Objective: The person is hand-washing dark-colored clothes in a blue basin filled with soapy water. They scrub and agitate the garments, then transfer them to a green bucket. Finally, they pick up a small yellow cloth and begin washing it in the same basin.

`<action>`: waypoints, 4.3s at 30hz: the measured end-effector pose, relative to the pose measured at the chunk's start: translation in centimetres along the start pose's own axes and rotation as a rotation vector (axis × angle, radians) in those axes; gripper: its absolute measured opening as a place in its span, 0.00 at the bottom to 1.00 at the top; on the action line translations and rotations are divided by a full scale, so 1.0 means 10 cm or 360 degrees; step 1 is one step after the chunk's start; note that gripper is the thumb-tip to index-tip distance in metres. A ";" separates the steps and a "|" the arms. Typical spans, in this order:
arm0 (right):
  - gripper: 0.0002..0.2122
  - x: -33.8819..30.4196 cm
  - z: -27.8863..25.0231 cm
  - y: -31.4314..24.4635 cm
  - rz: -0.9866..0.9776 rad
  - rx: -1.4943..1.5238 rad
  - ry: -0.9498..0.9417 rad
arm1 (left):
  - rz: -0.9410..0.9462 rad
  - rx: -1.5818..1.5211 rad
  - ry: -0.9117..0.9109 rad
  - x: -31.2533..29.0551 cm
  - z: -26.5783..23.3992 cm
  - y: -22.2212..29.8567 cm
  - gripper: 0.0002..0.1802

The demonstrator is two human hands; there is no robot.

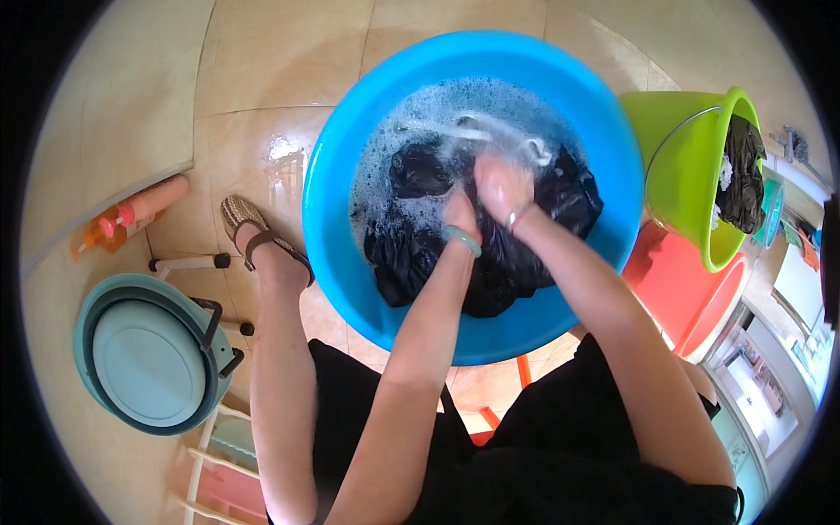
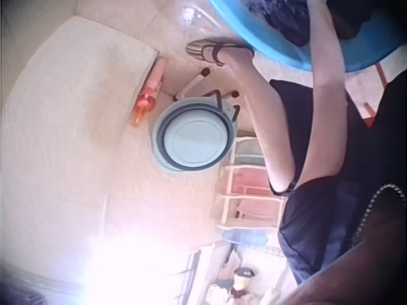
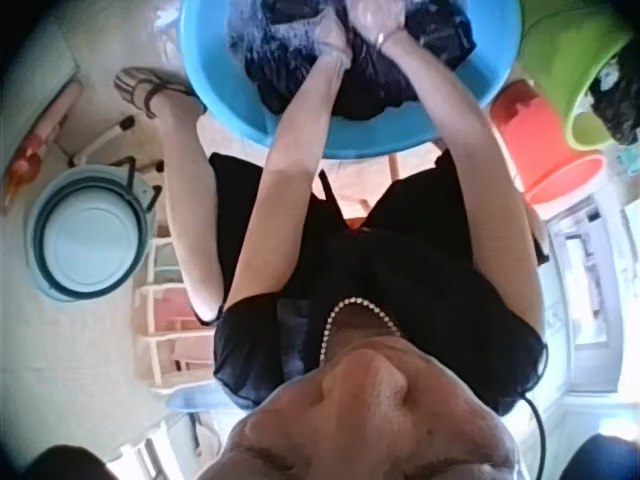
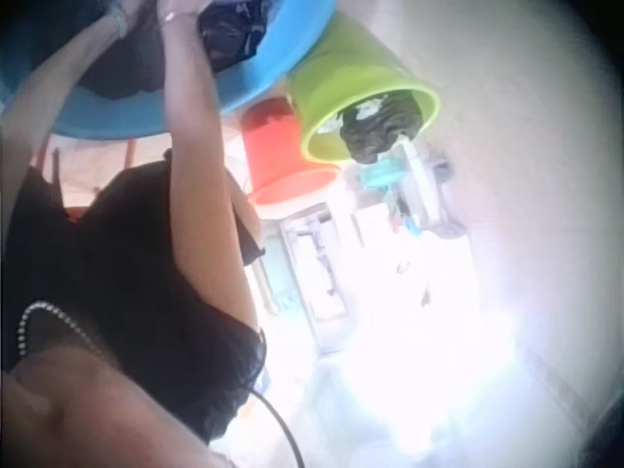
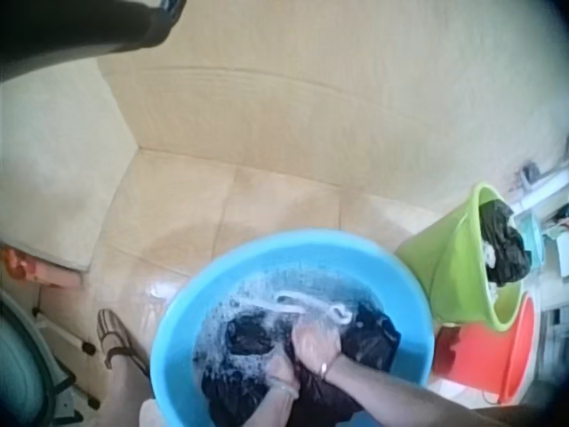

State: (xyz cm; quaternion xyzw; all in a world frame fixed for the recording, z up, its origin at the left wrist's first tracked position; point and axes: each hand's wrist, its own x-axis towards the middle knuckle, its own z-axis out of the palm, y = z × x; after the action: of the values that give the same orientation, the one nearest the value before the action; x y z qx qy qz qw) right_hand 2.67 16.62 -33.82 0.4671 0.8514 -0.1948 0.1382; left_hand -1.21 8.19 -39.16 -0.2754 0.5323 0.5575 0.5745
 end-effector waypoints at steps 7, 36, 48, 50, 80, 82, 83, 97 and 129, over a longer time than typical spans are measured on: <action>0.09 0.11 -0.08 0.06 0.0479 0.0381 0.0306 | -0.0001 0.0474 0.0166 0.08 0.08 0.27 0.32; 0.15 -0.48 -0.86 0.57 0.0579 0.2851 0.0292 | 0.0473 -0.0210 -0.0616 -1.55 -0.31 1.34 0.18; 0.31 0.07 -0.65 0.38 -0.0449 -0.0057 0.0780 | 0.1743 0.2780 0.0735 -1.53 0.04 1.26 0.48; 0.24 0.16 -0.49 0.28 -0.0452 -0.0144 0.0819 | 0.1801 0.2645 0.0538 -1.50 0.06 1.23 0.50; 0.32 -1.44 -1.20 0.03 -0.0302 0.1729 -0.0245 | -0.0125 -0.0426 -0.0232 -0.82 -0.23 -0.06 0.26; 0.34 -1.64 -1.27 -0.18 -0.0511 0.0689 -0.0022 | -0.0329 -0.0590 -0.0556 -0.75 -0.41 -0.05 0.28; 0.33 -1.72 -1.28 -0.34 -0.0518 0.0382 -0.0066 | -0.0427 -0.0687 -0.0703 -0.77 -0.41 0.01 0.29; 0.11 -0.16 0.04 -0.01 -0.0301 -0.0157 -0.0205 | -0.0090 -0.0248 0.0147 -0.39 -0.14 -0.21 0.31; 0.06 -1.39 -0.13 -0.41 -0.0440 0.0135 0.0282 | 0.0156 -0.0014 -0.0481 -0.05 -0.76 -0.58 0.19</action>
State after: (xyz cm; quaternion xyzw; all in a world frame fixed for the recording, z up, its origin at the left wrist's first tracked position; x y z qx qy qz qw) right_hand 6.43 4.90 -26.07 0.3661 0.9074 -0.2057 0.0147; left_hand 1.99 -0.24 -42.43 -0.1645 0.4503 0.6222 0.6189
